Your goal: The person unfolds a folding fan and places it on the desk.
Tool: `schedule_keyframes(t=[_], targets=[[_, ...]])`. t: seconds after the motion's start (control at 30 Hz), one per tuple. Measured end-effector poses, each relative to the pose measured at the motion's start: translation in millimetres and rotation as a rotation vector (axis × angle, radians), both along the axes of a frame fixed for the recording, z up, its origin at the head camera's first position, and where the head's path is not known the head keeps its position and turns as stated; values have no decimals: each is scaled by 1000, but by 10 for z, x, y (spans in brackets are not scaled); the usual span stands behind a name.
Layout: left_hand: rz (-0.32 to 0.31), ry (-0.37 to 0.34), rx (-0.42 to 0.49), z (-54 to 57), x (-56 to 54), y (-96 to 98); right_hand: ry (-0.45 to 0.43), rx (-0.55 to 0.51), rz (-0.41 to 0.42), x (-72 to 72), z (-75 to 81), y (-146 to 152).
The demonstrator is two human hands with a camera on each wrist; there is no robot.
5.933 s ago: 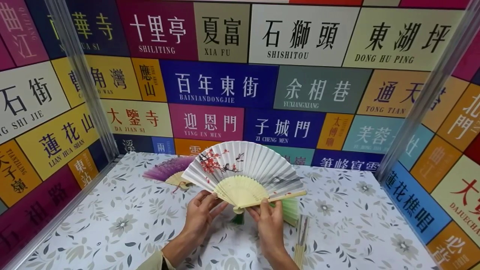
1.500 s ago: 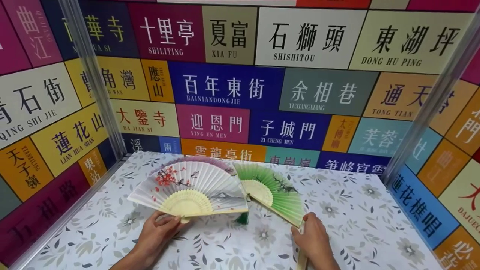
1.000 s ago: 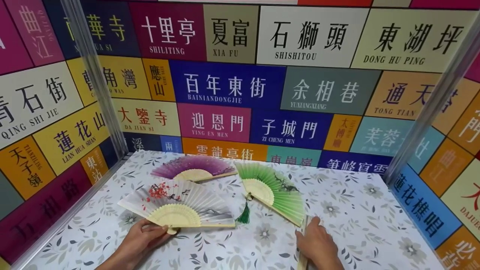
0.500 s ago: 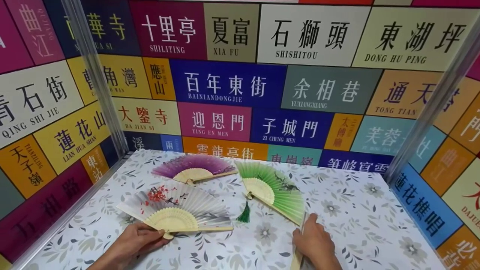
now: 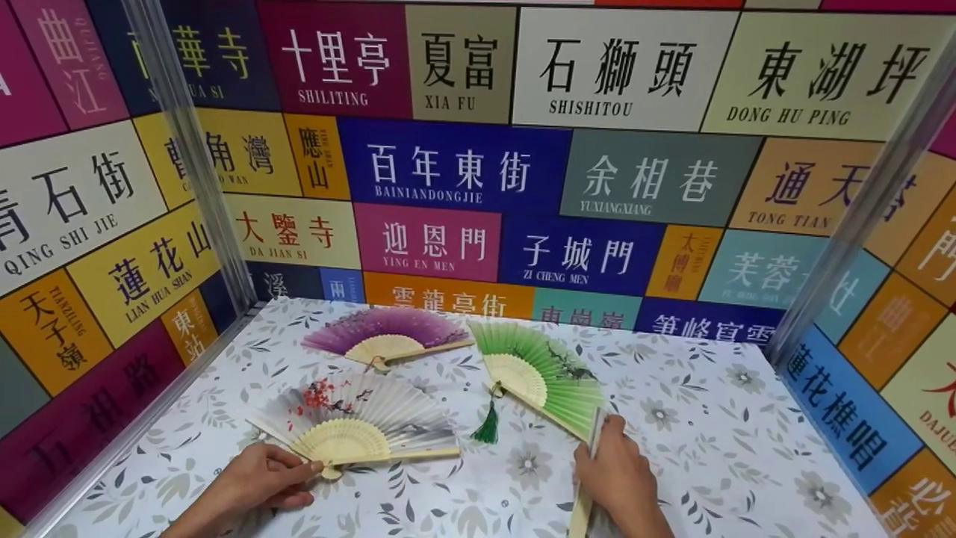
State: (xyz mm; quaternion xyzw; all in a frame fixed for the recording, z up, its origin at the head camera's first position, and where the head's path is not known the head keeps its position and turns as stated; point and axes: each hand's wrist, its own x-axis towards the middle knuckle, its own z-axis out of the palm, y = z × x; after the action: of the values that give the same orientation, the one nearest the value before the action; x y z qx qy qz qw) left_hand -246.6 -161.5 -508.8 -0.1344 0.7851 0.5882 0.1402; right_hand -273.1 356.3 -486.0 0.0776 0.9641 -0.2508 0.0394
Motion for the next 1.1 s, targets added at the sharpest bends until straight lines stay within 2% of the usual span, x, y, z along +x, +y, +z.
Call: schedule_keyframes(t=[0.1, 0.17, 0.27, 0.37, 0.5, 0.63, 0.73, 0.83, 1.1], targets=[[4, 12, -15, 0, 9, 3, 8, -6, -16, 14, 27, -18], [-12, 53, -39, -1, 7, 16, 6, -17, -33, 23, 47, -18], [-49, 160, -73, 9, -24, 60, 9, -68, -57, 25, 79, -9], [-64, 287, -84, 70, -71, 157, 35, -137, -71, 10, 119, -15], [-83, 440, -12, 200, -140, 372, 114, -194, -88, -3, 177, -67], [-149, 577, 61, 307, -237, 648, 238, -215, -98, -19, 222, -162], [-203, 636, 61, 352, -313, 867, 300, -231, -89, -51, 239, -237], [-250, 667, 46, 368, -381, 1084, 328, -256, -84, -77, 250, -311], [-354, 702, 104, 398, -536, 1607, 456, -370, -98, -103, 308, -535]])
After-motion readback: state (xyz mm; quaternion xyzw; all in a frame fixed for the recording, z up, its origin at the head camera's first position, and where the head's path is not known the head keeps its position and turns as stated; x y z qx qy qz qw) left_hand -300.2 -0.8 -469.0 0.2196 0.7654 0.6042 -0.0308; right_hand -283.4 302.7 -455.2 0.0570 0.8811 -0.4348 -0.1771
